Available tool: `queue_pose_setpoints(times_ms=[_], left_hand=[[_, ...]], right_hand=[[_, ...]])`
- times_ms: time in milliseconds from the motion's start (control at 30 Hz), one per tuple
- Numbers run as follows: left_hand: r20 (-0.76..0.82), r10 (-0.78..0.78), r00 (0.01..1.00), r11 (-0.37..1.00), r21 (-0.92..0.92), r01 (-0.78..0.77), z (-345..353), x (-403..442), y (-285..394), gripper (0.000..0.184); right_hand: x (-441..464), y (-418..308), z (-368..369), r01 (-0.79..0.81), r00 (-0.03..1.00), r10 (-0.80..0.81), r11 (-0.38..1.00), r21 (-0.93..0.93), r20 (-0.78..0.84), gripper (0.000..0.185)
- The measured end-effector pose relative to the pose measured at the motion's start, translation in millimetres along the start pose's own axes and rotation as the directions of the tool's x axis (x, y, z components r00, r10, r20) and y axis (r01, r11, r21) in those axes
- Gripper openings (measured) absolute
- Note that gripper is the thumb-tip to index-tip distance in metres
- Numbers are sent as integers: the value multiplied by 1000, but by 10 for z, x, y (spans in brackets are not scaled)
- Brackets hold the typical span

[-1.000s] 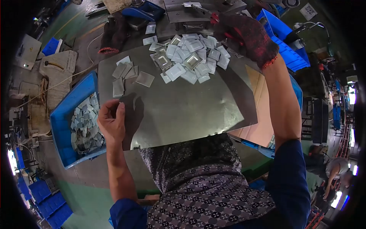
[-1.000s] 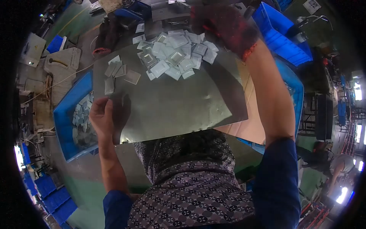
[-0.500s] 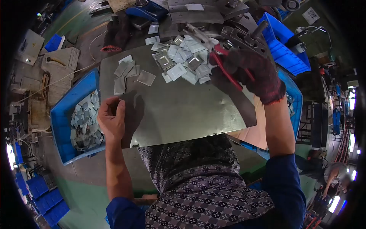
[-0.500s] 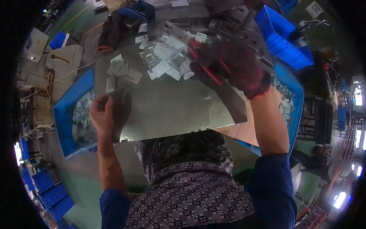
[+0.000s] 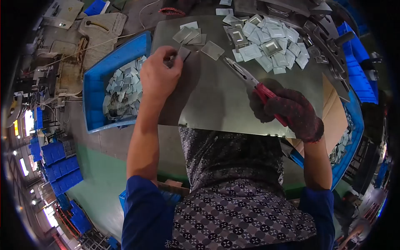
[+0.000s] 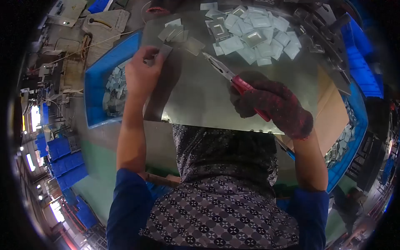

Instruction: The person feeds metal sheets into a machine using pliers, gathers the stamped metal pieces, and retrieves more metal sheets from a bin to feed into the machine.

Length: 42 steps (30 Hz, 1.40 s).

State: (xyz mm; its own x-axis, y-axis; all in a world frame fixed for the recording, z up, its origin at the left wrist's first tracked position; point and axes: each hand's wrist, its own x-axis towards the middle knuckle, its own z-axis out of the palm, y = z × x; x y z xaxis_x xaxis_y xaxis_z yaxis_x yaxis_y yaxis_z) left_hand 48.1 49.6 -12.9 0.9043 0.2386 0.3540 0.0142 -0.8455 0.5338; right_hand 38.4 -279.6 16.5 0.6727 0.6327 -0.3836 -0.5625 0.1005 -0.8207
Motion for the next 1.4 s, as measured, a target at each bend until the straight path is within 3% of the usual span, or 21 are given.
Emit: queue_pose_setpoints(times_ms=[33, 100, 167, 233, 267, 333, 433, 533, 600, 667, 733, 800, 867, 900, 967, 1033, 1100, 1233, 1267, 1333, 1400], left_hand=[[14, 1, 1000, 1000, 4, -1, -7, -16, -17, 27], [-164, -64, 984, 987, -156, 39, -43, -13, -101, 19], [-212, -10, 977, 972, -232, -40, -55, 0, -151, 13], [-50, -238, 970, 706, -695, 137, -93, -25, -109, 12], [-49, -238, 970, 705, -696, 138, -90, -46, -72, 12], [118, -278, 953, 436, -869, 235, -53, -88, 30, 11], [193, -246, 950, 321, -909, 267, -16, -156, 144, 10], [276, -209, 938, 239, -916, 323, 19, -195, 152, 10], [320, -185, 929, 210, -911, 356, 36, -218, 127, 10], [352, -182, 918, 190, -904, 384, 38, -208, 105, 10], [275, -233, 933, 248, -911, 330, -28, -207, 176, 9], [141, -223, 964, 459, -858, 232, -23, -192, 37, 10], [57, -223, 973, 645, -740, 191, -49, -221, -143, 11], [32, -228, 973, 731, -655, 192, -39, -245, -232, 12], [37, -206, 978, 695, -698, 172, 13, -307, -311, 13], [-16, -172, 985, 716, -689, 114, 47, -318, -259, 13], [3, -155, 988, 729, -675, 116, 73, -337, -244, 13], [21, -153, 988, 749, -650, 130, 18, -356, -169, 13], [16, -152, 988, 731, -671, 123, 27, -364, -194, 14], [8, -159, 987, 732, -670, 123, 34, -367, -219, 14], [12, -152, 988, 740, -661, 122, 25, -375, -207, 14]], right_hand=[[5, 14, -24, 39, 999, -39, 999, -30, 24, 25], [-69, -95, 7, 117, 989, -108, 989, -91, 101, 27], [-72, 41, -52, 142, 986, -136, 988, -62, 94, 29], [-93, 61, -37, 165, 983, -161, 985, -41, 89, 32], [-123, 19, 11, 167, 981, -160, 984, -57, 106, 34], [-142, -14, 125, 172, 979, -162, 982, -77, 120, 37], [-118, -24, 239, 152, 985, -140, 980, -128, 99, 36], [-79, -85, 253, 204, 973, -149, 913, -354, 178, 34], [-111, -193, 305, 17, 991, 39, 918, -397, 131, 33], [-127, -183, 358, -10, 994, 49, 932, -363, 99, 33], [-152, -238, 382, -28, 999, 42, 940, -341, 33, 33], [-191, -364, 393, -82, 994, 58, 958, -276, -94, 33], [-243, -545, 275, 42, 975, -128, 911, -410, -183, 24], [-189, -661, 113, 198, 949, -306, 773, -603, -81, 24], [-86, -894, -207, 386, 772, -621, 289, -876, 135, 25], [-43, -1222, -281, 203, 884, -447, 630, -749, -136, 28], [91, -1407, -410, 217, 880, -385, 847, -485, -278, 24], [73, -1506, -163, 104, 701, -456, 826, -553, -548, 28], [-11, -1468, -413, 121, 810, -436, 779, -615, -393, 26], [-62, -1519, -454, 139, 904, -374, 718, -682, -209, 23], [-301, -1469, -307, 16, 905, -260, 811, -585, -336, 25]])
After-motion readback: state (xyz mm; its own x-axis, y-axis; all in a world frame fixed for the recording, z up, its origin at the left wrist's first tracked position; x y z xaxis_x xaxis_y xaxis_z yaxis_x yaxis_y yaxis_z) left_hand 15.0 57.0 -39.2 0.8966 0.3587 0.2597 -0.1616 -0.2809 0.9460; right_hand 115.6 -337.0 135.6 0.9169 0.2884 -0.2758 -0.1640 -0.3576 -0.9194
